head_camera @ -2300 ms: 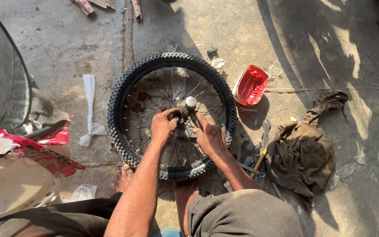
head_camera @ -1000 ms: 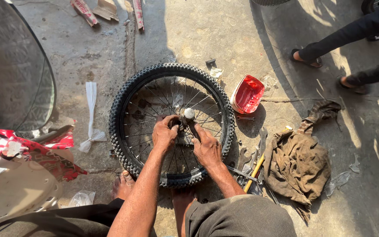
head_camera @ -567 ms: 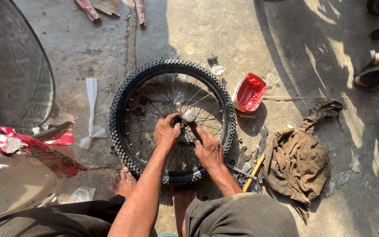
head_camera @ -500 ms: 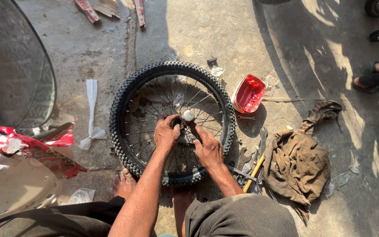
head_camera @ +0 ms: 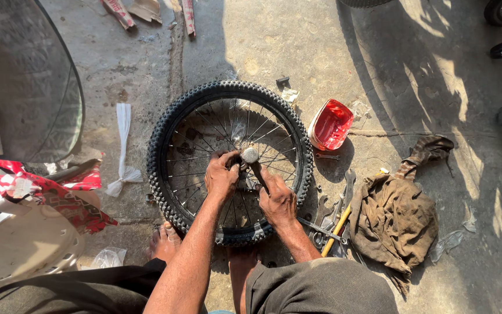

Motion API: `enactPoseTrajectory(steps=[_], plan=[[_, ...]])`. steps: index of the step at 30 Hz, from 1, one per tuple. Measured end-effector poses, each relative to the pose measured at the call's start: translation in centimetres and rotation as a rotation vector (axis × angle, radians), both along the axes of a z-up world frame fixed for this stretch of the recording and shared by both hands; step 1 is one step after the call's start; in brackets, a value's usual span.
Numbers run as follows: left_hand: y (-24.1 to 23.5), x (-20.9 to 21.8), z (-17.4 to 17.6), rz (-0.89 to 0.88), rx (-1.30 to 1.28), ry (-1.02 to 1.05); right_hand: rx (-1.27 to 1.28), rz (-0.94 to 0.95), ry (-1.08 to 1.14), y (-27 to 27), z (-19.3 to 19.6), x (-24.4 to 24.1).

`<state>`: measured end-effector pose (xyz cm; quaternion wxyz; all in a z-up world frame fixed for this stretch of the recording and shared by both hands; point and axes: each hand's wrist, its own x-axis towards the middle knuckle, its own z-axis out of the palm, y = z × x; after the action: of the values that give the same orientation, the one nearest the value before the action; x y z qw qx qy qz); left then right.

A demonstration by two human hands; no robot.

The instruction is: The person is repairing a bicycle wheel hub. They use a hammer to tap a metal ring into the hub, then use a wrench to tighten a nut. They also use a rag to wipe the hub area.

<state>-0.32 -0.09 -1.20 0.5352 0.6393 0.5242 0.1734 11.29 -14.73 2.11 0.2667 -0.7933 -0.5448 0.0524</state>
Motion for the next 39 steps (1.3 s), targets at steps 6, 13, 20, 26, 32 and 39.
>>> enactPoseTrajectory(steps=[6, 13, 20, 26, 32, 39], plan=[[0.5, 0.8, -0.9, 0.001, 0.033, -0.088, -0.236, -0.024, -0.01, 0.5, 0.9, 0.1], [-1.7, 1.2, -1.4, 0.078, 0.053, -0.016, -0.137, -0.088, 0.169, 0.2, 1.7, -0.3], [-1.3, 1.5, -1.8, 0.099, -0.044, 0.028, -0.091, -0.234, 0.293, 1.2, 3.5, 0.5], [-0.6, 1.8, -1.3, 0.098, -0.02, 0.038, -0.094, -0.106, 0.135, 2.0, 2.4, 0.5], [-0.2, 1.9, -0.9, 0.064, -0.085, 0.086, -0.209, -0.18, 0.202, 1.6, 0.8, 1.1], [-0.6, 1.9, -1.3, 0.076, -0.037, 0.067, -0.235, -0.102, 0.121, 1.5, 0.3, 1.1]])
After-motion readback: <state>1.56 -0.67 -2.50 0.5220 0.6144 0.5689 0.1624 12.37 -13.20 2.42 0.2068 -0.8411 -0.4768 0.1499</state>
